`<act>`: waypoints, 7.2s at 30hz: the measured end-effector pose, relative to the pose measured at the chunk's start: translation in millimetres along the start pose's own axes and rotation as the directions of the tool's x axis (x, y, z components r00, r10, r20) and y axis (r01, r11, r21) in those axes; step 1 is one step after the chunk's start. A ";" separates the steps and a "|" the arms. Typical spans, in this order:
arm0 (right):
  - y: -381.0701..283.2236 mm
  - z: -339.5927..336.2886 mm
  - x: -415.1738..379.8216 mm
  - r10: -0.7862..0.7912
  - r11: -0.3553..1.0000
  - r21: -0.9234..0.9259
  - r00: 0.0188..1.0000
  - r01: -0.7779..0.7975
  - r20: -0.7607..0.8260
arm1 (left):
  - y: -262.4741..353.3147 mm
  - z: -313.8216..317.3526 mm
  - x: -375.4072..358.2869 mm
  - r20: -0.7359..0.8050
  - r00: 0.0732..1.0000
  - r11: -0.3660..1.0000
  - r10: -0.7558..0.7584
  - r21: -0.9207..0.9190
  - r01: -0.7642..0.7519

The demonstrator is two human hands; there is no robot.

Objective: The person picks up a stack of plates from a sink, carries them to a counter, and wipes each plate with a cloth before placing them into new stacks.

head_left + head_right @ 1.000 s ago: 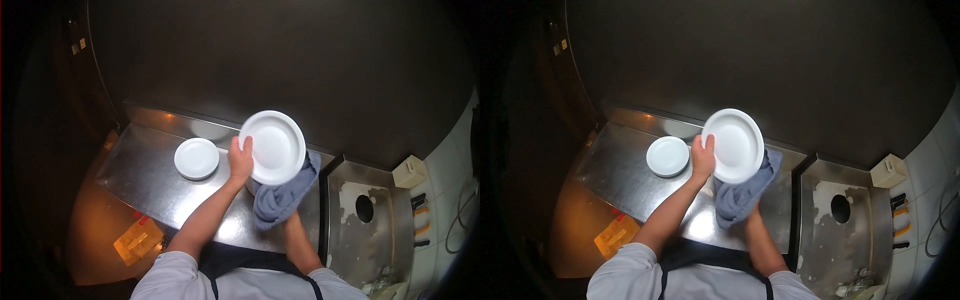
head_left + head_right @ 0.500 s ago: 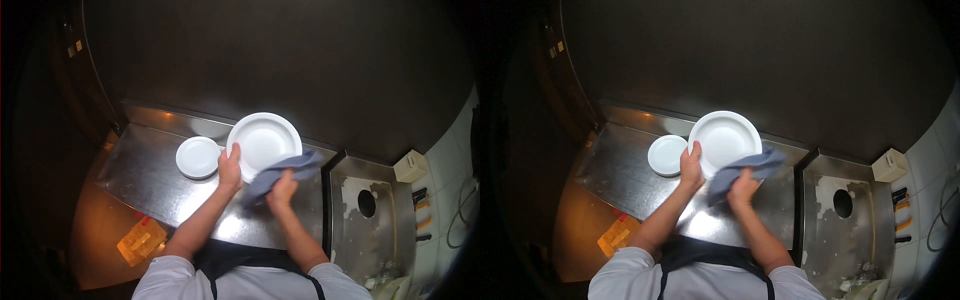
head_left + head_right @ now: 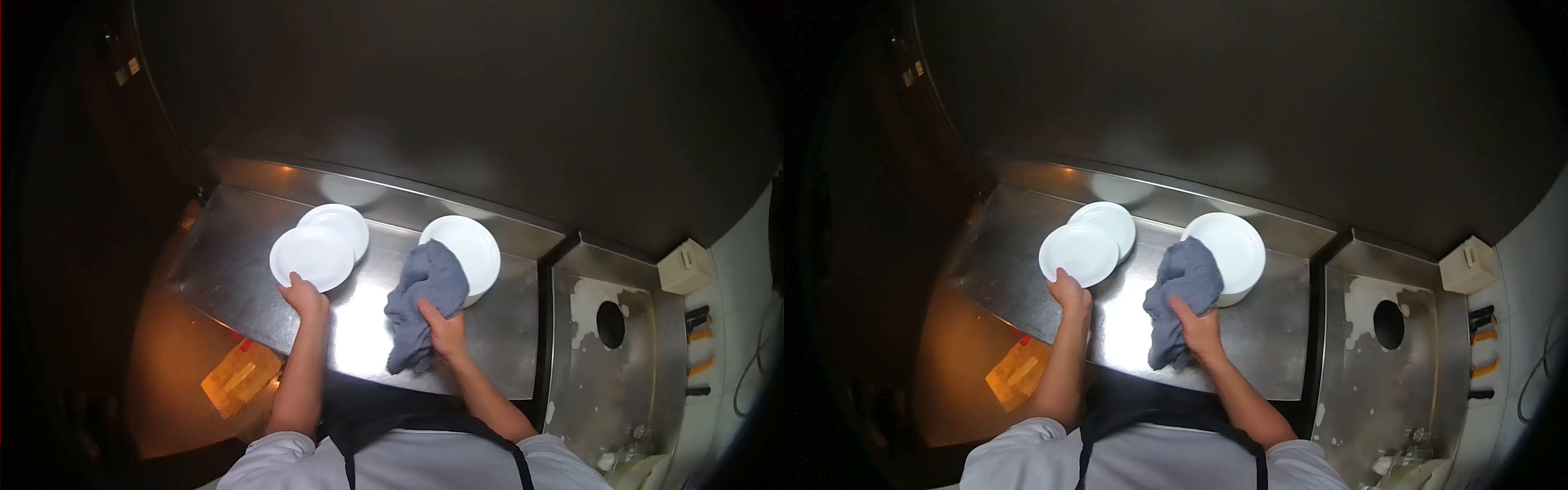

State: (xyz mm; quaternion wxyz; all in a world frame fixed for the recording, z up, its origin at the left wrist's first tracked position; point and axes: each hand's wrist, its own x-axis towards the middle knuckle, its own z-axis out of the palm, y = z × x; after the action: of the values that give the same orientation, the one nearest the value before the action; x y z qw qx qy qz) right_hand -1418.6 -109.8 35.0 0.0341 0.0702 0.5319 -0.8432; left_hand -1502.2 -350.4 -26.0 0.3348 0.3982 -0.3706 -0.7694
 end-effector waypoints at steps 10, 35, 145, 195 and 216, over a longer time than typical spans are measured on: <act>-3.9 -8.4 -10.5 -0.017 0.991 0.130 0.999 0.022 -0.036 | -22.7 12.7 6.1 -0.084 0.992 0.975 0.089 0.212 -0.070; -53.8 -69.5 97.0 -0.378 0.112 -0.991 0.919 -0.070 -0.107 | -87.9 0.4 -129.1 0.896 0.410 0.517 0.173 0.271 -0.811; 3.1 -9.1 -1.9 0.016 0.974 -0.224 0.991 0.015 0.135 | -13.9 -4.1 21.9 0.003 0.997 0.995 0.077 0.055 -0.077; -61.7 -77.4 89.5 0.064 0.187 -0.858 0.866 0.478 0.497 | -122.7 46.6 -132.9 0.971 0.035 0.249 0.238 -0.026 -0.968; -35.6 -144.3 131.2 -0.495 0.326 -0.938 0.867 0.118 -0.063 | -93.2 68.8 -120.8 0.905 0.414 0.829 -0.093 0.301 -0.472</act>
State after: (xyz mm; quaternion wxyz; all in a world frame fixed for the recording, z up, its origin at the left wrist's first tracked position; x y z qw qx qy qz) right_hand -1541.1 38.0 -14.8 -0.1882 0.0800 0.9045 -0.3743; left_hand -1526.6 -184.9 -31.9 0.0560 -0.0431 -0.7254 -0.6847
